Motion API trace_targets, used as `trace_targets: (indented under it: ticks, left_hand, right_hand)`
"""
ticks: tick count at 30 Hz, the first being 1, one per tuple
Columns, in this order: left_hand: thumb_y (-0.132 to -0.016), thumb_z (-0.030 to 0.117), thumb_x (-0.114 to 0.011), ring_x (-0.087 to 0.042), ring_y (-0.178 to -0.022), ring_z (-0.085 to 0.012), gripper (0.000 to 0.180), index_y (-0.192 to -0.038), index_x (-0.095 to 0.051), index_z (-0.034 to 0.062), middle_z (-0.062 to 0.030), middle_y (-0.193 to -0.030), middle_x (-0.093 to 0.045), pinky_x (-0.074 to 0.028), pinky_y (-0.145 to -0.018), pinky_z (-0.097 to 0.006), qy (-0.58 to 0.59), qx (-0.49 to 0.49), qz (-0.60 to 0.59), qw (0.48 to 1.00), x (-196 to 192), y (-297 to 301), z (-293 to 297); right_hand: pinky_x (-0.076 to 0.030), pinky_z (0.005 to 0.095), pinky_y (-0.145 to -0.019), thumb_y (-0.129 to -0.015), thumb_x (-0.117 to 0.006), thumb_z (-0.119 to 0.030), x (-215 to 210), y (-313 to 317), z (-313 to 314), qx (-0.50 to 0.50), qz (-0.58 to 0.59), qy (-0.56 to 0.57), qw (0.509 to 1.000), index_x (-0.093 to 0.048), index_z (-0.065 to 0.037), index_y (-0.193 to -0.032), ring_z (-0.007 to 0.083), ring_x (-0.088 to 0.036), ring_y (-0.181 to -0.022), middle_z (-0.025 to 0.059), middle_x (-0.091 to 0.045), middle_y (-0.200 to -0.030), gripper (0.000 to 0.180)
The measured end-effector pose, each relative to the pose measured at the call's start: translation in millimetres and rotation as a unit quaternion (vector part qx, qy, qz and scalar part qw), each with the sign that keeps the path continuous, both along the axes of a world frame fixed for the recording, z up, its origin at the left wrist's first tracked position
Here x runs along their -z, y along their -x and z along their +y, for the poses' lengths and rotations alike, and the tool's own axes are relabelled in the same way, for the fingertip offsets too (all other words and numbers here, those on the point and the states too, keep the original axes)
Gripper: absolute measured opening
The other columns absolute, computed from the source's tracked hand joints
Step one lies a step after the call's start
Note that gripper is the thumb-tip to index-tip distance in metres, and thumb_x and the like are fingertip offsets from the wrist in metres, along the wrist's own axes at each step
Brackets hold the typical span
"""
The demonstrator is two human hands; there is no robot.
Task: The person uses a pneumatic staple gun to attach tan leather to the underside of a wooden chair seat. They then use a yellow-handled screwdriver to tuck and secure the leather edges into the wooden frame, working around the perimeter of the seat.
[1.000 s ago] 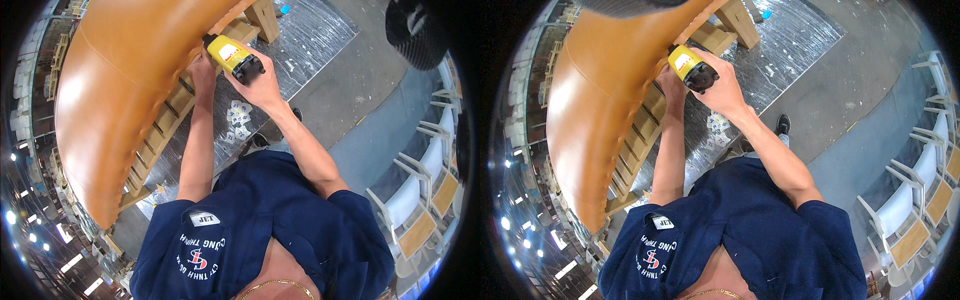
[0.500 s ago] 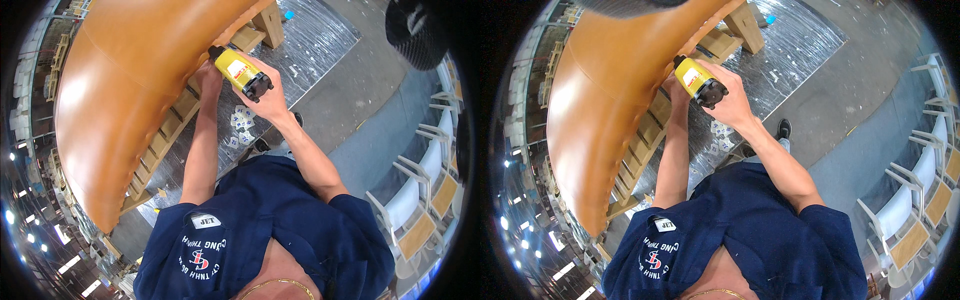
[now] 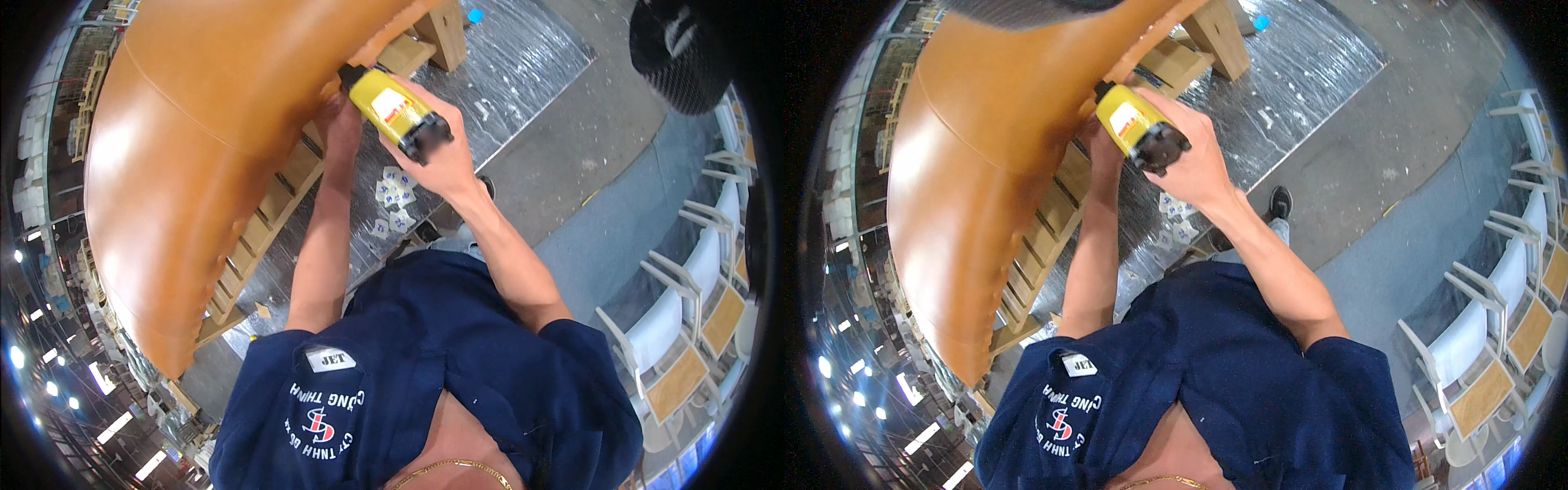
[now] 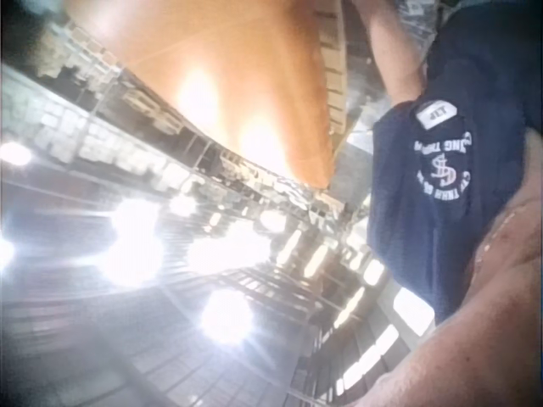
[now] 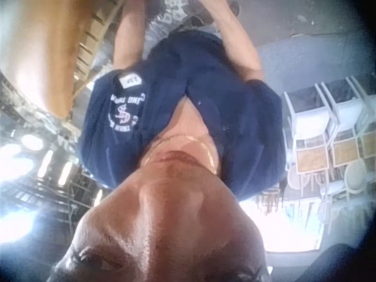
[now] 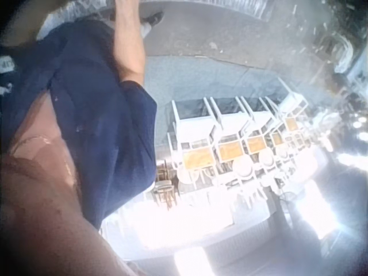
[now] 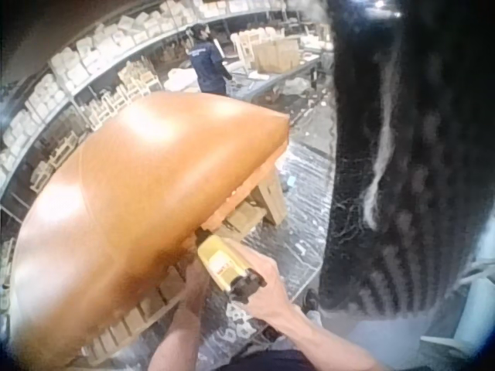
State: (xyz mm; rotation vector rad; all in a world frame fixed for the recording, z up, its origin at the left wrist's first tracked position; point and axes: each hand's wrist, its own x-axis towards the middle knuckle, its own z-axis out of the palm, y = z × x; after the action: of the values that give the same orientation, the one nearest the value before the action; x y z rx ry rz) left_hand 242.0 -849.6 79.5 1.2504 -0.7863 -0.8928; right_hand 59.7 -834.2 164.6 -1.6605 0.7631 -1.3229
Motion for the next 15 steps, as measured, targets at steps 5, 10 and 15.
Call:
trace_targets:
  ticks: [5, 10, 15]
  left_hand:
    - [-0.1, 0.031, -0.06, -0.065, -0.099, -0.0102, 0.038, -0.114, -0.069, -0.0022, -0.006, -0.11, -0.073, -0.05, -0.088, -0.027, 0.014, 0.024, -0.042, 0.999, -14, -6, -6]
    - [-0.101, 0.032, -0.057, -0.065, -0.088, -0.0088, 0.042, -0.127, -0.06, -0.0008, -0.0057, -0.105, -0.07, -0.052, -0.076, -0.024, -0.047, 0.068, -0.002, 0.997, -18, -10, -10]
    - [-0.103, 0.034, -0.054, -0.064, -0.084, -0.0095, 0.048, -0.137, -0.048, -0.0005, -0.0043, -0.099, -0.067, -0.053, -0.073, -0.024, -0.007, 0.098, -0.088, 0.991, 12, -28, -11]
  right_hand:
    - [-0.052, 0.0351, -0.093, -0.073, -0.077, -0.005, -2, 1, 0, -0.016, -0.01, 0.032, 0.999, -0.06, 0.005, -0.126, 0.028, -0.07, -0.101, 0.0186, -0.069, -0.113, 0.057]
    - [-0.052, 0.0354, -0.091, -0.072, -0.078, -0.006, -1, -3, 3, -0.003, 0.007, 0.037, 0.999, -0.061, 0.004, -0.125, 0.0303, -0.07, -0.1, 0.0189, -0.069, -0.112, 0.057]
    - [-0.052, 0.0346, -0.091, -0.072, -0.077, -0.005, -2, -5, 2, -0.012, -0.021, 0.036, 0.999, -0.06, 0.004, -0.126, 0.0299, -0.07, -0.101, 0.0184, -0.069, -0.112, 0.057]
